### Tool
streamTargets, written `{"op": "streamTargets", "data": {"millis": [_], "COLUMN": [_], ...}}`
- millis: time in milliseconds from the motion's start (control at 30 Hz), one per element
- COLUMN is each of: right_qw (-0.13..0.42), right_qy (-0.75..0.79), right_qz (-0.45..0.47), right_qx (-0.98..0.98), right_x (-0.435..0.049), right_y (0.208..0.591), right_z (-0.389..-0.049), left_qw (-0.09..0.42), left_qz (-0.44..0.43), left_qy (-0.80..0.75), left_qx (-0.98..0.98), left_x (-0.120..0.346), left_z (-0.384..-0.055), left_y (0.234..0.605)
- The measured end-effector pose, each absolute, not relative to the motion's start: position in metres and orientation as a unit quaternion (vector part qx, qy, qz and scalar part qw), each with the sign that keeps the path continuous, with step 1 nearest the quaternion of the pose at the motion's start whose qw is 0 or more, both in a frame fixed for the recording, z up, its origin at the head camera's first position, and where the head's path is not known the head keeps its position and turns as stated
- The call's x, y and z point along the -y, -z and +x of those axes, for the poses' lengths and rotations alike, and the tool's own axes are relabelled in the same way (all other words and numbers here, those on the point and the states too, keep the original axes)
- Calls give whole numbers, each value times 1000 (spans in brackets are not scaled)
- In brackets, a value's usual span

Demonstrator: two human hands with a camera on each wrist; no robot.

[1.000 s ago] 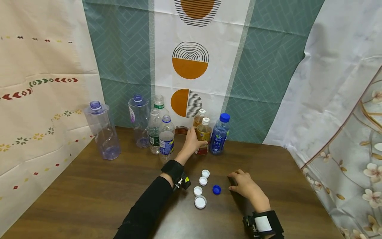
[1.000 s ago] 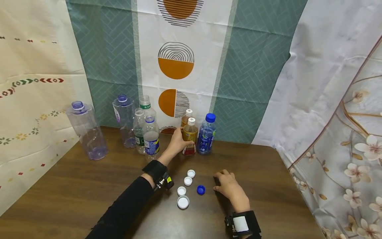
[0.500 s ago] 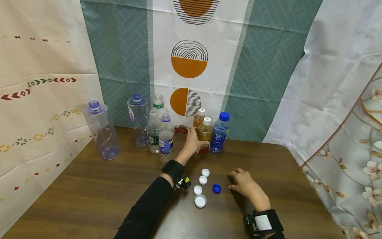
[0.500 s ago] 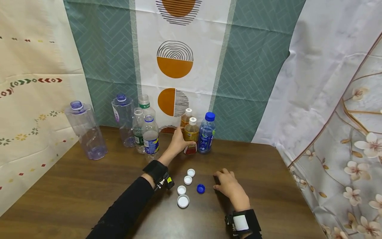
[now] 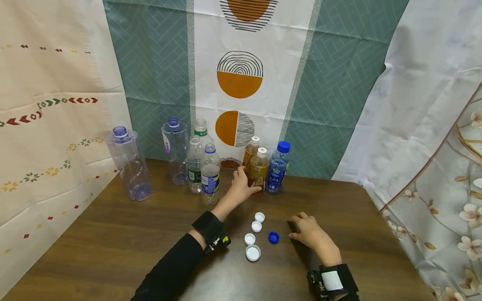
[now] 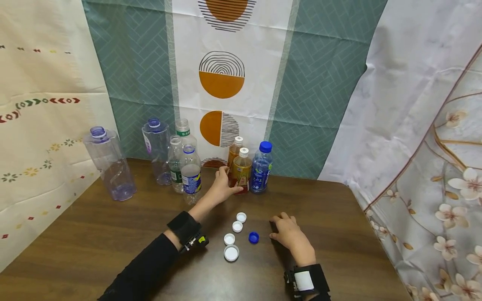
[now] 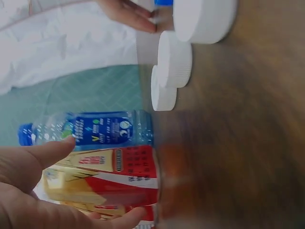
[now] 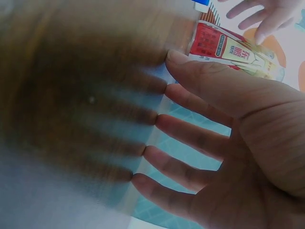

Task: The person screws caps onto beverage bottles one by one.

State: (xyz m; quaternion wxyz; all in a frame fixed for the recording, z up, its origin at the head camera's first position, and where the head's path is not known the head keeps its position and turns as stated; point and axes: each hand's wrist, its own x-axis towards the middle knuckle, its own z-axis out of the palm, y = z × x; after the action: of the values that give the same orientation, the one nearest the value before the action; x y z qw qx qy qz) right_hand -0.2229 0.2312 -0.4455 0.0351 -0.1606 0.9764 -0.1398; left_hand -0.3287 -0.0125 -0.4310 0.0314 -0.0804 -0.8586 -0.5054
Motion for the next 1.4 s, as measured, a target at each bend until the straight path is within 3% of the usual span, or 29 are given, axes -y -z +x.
{"op": "streamTargets", "data": {"millis": [567, 767, 1000, 1067, 1233, 1300, 1400], "right_qw": [41, 32, 42, 45, 42, 42, 45], "right_qy": [140, 138, 137, 137, 138, 136, 135], "right_qz": [-151, -153, -147, -144, -145, -148, -149], "right_qx": [-978, -978, -979, -979, -979, -979, -979], "right_x": [-233, -232, -231, -231, -231, -231, -230], "right_y": [444, 446, 447, 446, 445, 445, 446], "right_z": [-223, -223, -220, -220, -220, -220, -221], "left_qw": [19, 105, 256, 244, 113, 108, 143], "left_qz": [-206, -181, -55, -12, 51, 58, 62], "left_qy": [424, 391, 227, 195, 183, 206, 248], "left_qx": [882, 896, 938, 950, 975, 971, 956], "left_x": [108, 164, 237, 259, 307, 320, 333], "left_z": [-236, -215, -202, -201, -208, -217, -230], "left_y": [389, 373, 367, 369, 373, 376, 383]}}
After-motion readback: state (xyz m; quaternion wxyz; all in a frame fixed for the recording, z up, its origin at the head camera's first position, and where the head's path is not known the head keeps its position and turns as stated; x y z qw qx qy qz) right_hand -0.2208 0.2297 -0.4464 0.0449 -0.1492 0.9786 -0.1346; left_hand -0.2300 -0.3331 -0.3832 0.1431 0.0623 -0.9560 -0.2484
